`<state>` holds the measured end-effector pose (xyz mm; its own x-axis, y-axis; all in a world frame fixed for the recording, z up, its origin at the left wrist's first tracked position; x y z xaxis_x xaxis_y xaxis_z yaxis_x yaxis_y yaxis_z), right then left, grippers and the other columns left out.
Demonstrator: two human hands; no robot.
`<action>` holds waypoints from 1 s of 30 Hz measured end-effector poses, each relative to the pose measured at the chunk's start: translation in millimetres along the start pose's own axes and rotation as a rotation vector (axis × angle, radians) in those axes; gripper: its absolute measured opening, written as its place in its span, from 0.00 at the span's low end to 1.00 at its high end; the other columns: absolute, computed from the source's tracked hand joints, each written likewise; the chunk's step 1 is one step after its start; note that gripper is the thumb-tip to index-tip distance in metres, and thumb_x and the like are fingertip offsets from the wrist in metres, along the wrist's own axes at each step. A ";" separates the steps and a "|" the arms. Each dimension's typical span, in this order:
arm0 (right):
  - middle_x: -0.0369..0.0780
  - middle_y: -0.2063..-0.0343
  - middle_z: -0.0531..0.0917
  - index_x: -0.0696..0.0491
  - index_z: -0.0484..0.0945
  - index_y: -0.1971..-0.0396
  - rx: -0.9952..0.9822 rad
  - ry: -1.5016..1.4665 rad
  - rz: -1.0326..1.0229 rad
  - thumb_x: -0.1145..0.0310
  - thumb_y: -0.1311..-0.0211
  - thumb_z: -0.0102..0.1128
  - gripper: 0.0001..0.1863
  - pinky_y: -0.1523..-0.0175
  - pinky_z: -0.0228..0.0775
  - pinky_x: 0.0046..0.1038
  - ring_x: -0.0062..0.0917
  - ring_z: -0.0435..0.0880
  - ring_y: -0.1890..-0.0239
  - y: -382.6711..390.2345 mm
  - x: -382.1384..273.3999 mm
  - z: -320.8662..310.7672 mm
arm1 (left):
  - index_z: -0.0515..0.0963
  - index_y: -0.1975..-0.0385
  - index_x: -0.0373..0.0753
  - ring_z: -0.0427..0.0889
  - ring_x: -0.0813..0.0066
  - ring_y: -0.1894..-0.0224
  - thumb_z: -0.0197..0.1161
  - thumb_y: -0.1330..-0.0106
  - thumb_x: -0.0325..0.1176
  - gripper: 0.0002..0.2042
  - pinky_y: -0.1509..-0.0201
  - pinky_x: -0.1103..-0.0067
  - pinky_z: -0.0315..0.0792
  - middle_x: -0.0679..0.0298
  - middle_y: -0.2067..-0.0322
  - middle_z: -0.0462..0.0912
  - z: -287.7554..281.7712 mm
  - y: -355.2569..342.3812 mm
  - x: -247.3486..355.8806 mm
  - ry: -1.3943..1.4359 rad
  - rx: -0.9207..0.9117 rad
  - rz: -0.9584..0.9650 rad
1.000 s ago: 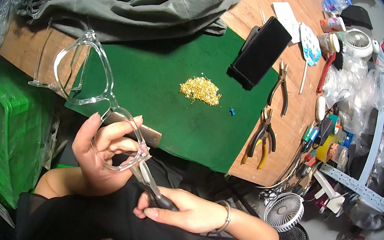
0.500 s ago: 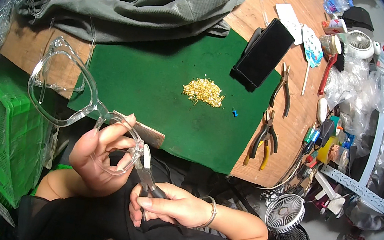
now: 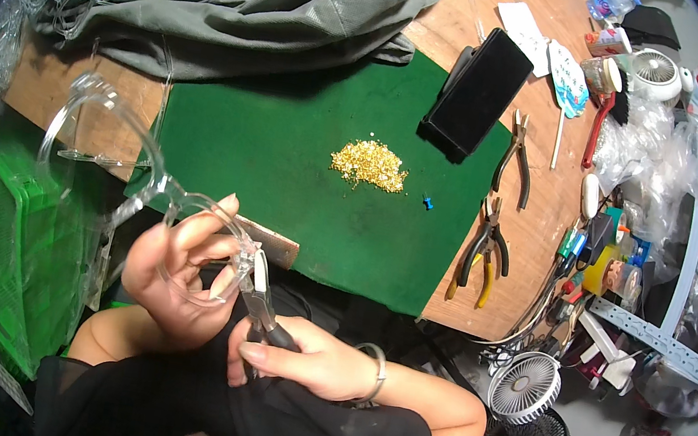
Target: The person uses pliers to trim and shape the arms of a pair of clear eyeglass frames. They repeatedly adjust the frame arms, cut small pieces, and inspect the fit while working at a cluttered table with tools and small parts.
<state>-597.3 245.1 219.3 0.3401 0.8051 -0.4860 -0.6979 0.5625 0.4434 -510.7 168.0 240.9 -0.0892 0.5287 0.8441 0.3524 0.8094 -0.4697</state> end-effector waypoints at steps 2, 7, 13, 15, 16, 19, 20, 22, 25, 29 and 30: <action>0.37 0.62 0.78 0.58 0.71 0.58 0.030 0.143 0.091 0.64 0.35 0.51 0.13 0.54 0.65 0.20 0.16 0.73 0.62 9.9 -6.7 -7.2 | 0.39 0.39 0.40 0.82 0.62 0.63 0.61 0.51 0.11 0.44 0.58 0.75 0.77 0.32 0.49 0.66 -0.9 0.5 -4.8 0.095 -0.008 -0.033; 0.40 0.68 0.78 0.58 0.71 0.62 0.406 0.935 0.059 0.68 0.42 0.58 0.11 0.59 0.68 0.25 0.27 0.78 0.64 34.0 -39.4 -47.4 | 0.34 0.37 0.41 0.81 0.68 0.60 0.61 0.50 0.11 0.48 0.53 0.76 0.74 0.37 0.47 0.66 0.4 -2.9 -17.0 0.223 0.000 -0.106; 0.45 0.74 0.75 0.56 0.70 0.67 1.128 1.500 -0.382 0.75 0.51 0.60 0.11 0.64 0.68 0.35 0.40 0.76 0.70 30.7 -73.3 -113.7 | 0.27 0.36 0.42 0.76 0.79 0.67 0.60 0.47 0.15 0.49 0.60 0.81 0.72 0.44 0.48 0.67 17.5 -5.9 -19.2 0.574 -0.149 -0.344; 0.45 0.74 0.76 0.57 0.71 0.66 1.152 1.525 -0.414 0.76 0.52 0.60 0.12 0.63 0.69 0.34 0.40 0.77 0.69 23.8 -67.2 -120.9 | 0.27 0.36 0.41 0.75 0.80 0.68 0.61 0.47 0.17 0.50 0.62 0.83 0.72 0.45 0.49 0.67 8.2 -8.0 -17.6 0.610 -0.140 -0.305; 0.45 0.74 0.76 0.57 0.71 0.66 1.149 1.542 -0.423 0.77 0.52 0.60 0.12 0.63 0.69 0.34 0.40 0.77 0.69 22.5 -66.4 -123.3 | 0.28 0.36 0.39 0.75 0.80 0.69 0.61 0.47 0.18 0.49 0.63 0.83 0.71 0.46 0.50 0.68 3.6 -8.2 -19.4 0.625 -0.124 -0.302; 0.46 0.72 0.76 0.57 0.71 0.66 1.136 1.527 -0.410 0.76 0.52 0.59 0.12 0.62 0.68 0.36 0.41 0.76 0.68 19.1 -68.9 -129.4 | 0.30 0.37 0.35 0.73 0.79 0.71 0.61 0.47 0.20 0.46 0.65 0.84 0.71 0.47 0.55 0.71 -2.7 -2.8 -26.0 0.704 0.007 -0.373; 0.45 0.73 0.75 0.57 0.71 0.67 1.133 1.541 -0.403 0.77 0.52 0.58 0.11 0.63 0.68 0.35 0.41 0.76 0.69 15.6 -69.0 -127.9 | 0.31 0.37 0.35 0.73 0.80 0.71 0.60 0.47 0.19 0.45 0.65 0.84 0.71 0.48 0.56 0.72 -3.5 -4.1 -24.1 0.658 0.006 -0.367; 0.45 0.74 0.75 0.58 0.72 0.68 1.128 1.579 -0.391 0.78 0.50 0.57 0.08 0.66 0.68 0.33 0.40 0.76 0.71 11.1 -71.1 -125.6 | 0.32 0.37 0.35 0.73 0.80 0.71 0.58 0.47 0.17 0.44 0.62 0.84 0.71 0.49 0.57 0.73 0.6 -8.7 -19.0 0.484 -0.139 -0.322; 0.44 0.71 0.75 0.56 0.72 0.67 1.156 1.505 -0.306 0.74 0.52 0.60 0.11 0.61 0.65 0.37 0.41 0.75 0.66 11.2 -66.5 -134.1 | 0.33 0.37 0.35 0.74 0.79 0.69 0.56 0.48 0.16 0.44 0.59 0.83 0.70 0.49 0.57 0.74 3.0 -7.0 -23.7 0.569 -0.120 -0.404; 0.44 0.72 0.74 0.56 0.72 0.69 1.214 1.560 -0.286 0.73 0.51 0.60 0.09 0.63 0.64 0.37 0.40 0.76 0.67 5.5 -69.6 -131.6 | 0.35 0.37 0.35 0.75 0.81 0.68 0.57 0.48 0.15 0.43 0.57 0.83 0.70 0.48 0.56 0.74 7.4 -5.9 -26.1 0.605 -0.112 -0.416; 0.45 0.73 0.74 0.56 0.72 0.70 1.196 1.541 -0.280 0.74 0.51 0.60 0.08 0.64 0.65 0.37 0.41 0.75 0.68 3.8 -70.8 -133.6 | 0.37 0.37 0.35 0.75 0.83 0.67 0.58 0.47 0.15 0.42 0.56 0.84 0.69 0.48 0.55 0.74 8.5 -5.2 -25.8 0.636 -0.099 -0.423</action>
<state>-708.2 165.1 154.7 -0.8568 0.2374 -0.4577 0.2024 0.9713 0.1248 -518.2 152.3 219.4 0.3069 -0.0939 0.9471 0.4921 0.8674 -0.0735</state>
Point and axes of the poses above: each hand's wrist, its own y-axis away from the middle knuckle, its own z-axis out of the palm, x = y × z, the point moved 7 cm from there along -y, towards the middle knuckle
